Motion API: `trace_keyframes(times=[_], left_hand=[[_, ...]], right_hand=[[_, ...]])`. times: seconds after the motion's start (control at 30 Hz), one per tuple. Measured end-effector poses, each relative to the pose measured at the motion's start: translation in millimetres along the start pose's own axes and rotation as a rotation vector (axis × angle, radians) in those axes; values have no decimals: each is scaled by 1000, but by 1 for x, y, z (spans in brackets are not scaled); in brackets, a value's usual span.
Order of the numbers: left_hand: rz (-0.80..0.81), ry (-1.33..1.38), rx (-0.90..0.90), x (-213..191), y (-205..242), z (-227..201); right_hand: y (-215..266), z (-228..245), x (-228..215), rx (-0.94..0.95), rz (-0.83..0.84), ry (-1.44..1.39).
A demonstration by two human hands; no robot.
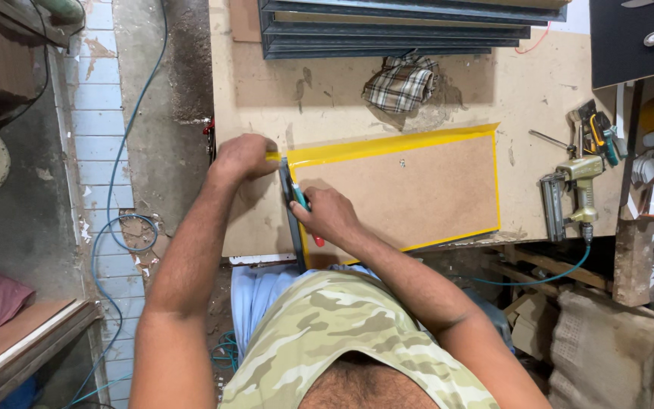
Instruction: The person assembles a picture frame by attaching a dark frame to a cardboard backing using a nail gun, then applies yellow tape and white corner pieces to the frame edges.
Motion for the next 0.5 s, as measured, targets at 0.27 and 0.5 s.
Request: trace_keyframes(times=[0.27, 0.5], left_hand=[[-737, 94, 216, 37, 5, 17], [-980, -92, 192, 49, 23, -7]], right_hand=[[80, -53, -40, -345, -319, 485], [35, -64, -39, -648, -389, 335]])
Point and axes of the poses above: each hand's wrist, its own y-axis away from the middle knuckle, its own x-axis out of the palm, z = x × y, the point moved 1 cm from there along -y, towards the middle knuckle, and after that the axes turned 13 degrees about -x, right-handed, at the moved point
